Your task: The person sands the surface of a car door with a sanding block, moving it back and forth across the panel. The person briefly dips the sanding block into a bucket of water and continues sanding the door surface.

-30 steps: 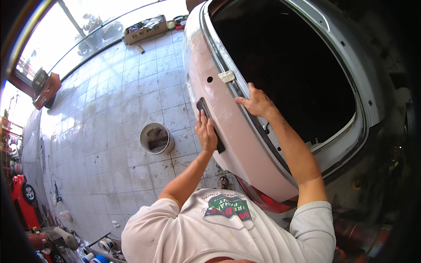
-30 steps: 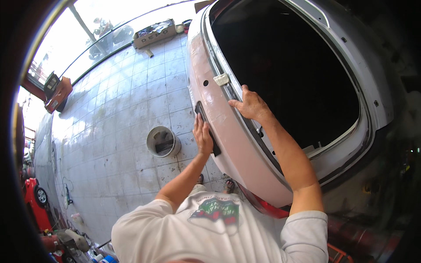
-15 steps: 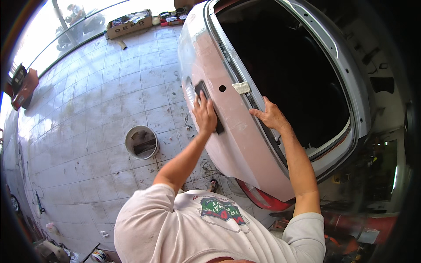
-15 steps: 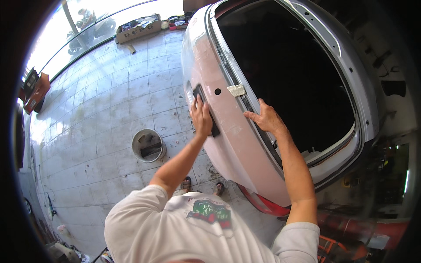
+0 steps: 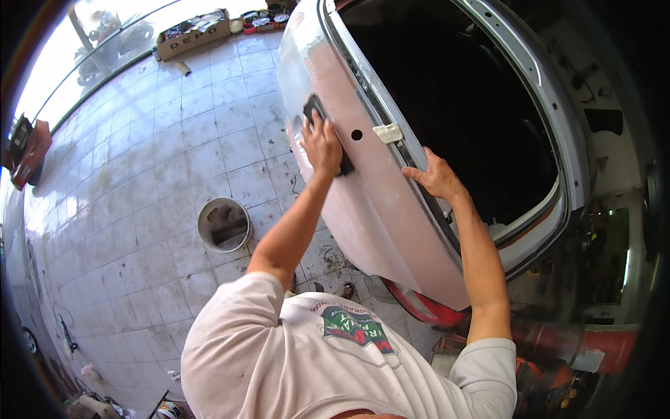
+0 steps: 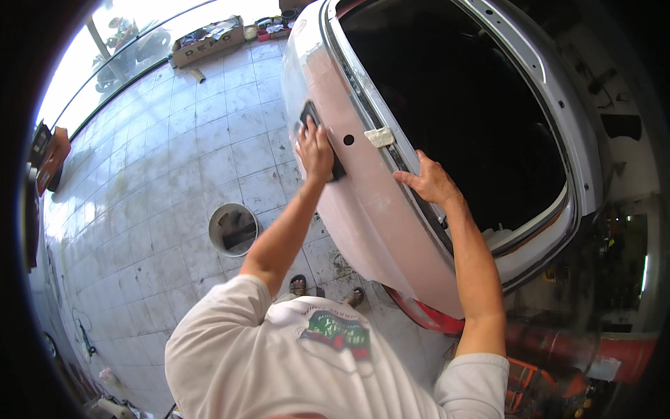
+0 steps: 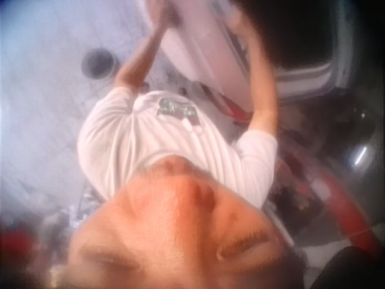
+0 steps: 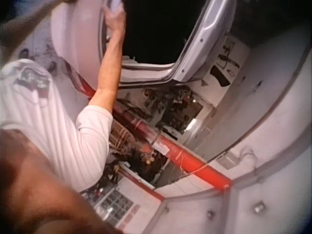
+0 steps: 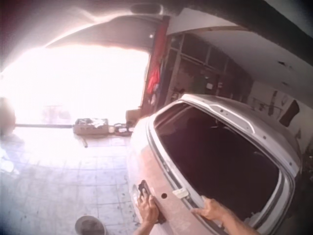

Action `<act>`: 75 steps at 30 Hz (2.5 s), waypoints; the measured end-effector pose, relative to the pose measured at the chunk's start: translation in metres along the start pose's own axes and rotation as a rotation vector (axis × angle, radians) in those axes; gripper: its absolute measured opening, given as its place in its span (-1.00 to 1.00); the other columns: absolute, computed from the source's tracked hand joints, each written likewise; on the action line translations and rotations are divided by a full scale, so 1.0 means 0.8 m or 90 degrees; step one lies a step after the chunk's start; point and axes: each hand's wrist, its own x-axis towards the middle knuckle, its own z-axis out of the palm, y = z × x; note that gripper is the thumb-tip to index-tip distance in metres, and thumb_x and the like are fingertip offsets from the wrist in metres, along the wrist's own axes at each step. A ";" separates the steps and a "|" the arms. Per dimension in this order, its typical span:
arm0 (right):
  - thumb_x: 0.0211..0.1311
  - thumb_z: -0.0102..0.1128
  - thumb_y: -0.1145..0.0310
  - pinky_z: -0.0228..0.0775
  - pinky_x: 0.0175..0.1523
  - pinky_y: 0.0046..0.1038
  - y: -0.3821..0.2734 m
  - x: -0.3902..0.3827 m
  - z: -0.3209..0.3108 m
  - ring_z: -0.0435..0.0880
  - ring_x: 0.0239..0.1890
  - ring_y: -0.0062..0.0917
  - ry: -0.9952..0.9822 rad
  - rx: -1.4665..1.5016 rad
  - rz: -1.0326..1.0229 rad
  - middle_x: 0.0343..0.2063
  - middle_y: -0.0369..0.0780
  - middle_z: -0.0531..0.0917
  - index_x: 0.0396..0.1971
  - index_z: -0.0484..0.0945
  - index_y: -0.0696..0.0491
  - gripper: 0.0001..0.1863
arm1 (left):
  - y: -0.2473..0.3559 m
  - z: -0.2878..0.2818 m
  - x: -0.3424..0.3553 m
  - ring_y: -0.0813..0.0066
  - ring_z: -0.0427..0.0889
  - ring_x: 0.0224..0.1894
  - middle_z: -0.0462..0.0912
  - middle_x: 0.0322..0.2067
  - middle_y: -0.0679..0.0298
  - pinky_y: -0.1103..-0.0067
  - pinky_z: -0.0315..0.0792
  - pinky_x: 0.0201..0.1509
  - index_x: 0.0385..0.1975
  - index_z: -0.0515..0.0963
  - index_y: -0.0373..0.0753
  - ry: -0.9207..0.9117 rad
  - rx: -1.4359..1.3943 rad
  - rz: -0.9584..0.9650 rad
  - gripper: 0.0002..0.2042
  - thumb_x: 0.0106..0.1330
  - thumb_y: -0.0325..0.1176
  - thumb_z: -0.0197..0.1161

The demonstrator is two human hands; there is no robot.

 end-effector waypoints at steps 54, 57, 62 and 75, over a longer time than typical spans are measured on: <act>-0.05 0.63 0.19 0.42 0.30 -0.27 -0.171 -0.072 0.602 0.52 0.28 -0.25 -0.377 0.624 0.434 0.26 0.04 0.48 0.54 0.00 0.19 0.22 | -0.430 -0.251 -0.214 0.37 0.50 0.25 0.49 0.30 0.11 0.37 0.46 0.25 0.48 0.31 -0.17 -0.542 -0.612 -0.777 -0.33 0.41 -0.17 0.36; -0.06 0.62 0.24 0.34 0.37 -0.31 -0.139 -0.108 0.689 0.46 0.34 -0.23 -0.404 0.518 0.511 0.33 0.08 0.42 0.57 -0.07 0.18 0.26 | -0.606 -0.242 -0.197 0.36 0.68 -0.08 0.76 -0.14 0.10 0.39 0.56 -0.02 0.20 0.60 -0.35 -0.665 -0.159 -0.598 -0.48 0.45 -0.03 0.29; -0.20 0.64 0.01 0.31 0.41 -0.34 -0.099 -0.175 0.739 0.48 0.36 -0.09 -0.509 0.260 0.550 0.31 0.20 0.45 0.56 -0.11 0.23 0.40 | -0.921 -0.221 -0.245 0.10 0.74 -0.23 0.74 -0.32 -0.01 0.28 0.53 -0.09 -0.18 0.72 -0.27 -0.418 0.048 -0.502 -0.60 0.37 -0.03 0.16; -0.10 0.53 0.07 0.32 0.40 -0.27 -0.050 -0.356 0.726 0.46 0.36 -0.03 -0.573 0.176 0.686 0.32 0.24 0.41 0.58 -0.26 0.19 0.38 | -1.042 -0.198 -0.300 0.21 0.65 -0.55 0.68 -0.51 0.14 0.37 0.55 -0.44 -0.35 0.63 -0.23 -0.438 -0.445 -1.124 -0.77 0.41 -0.23 0.13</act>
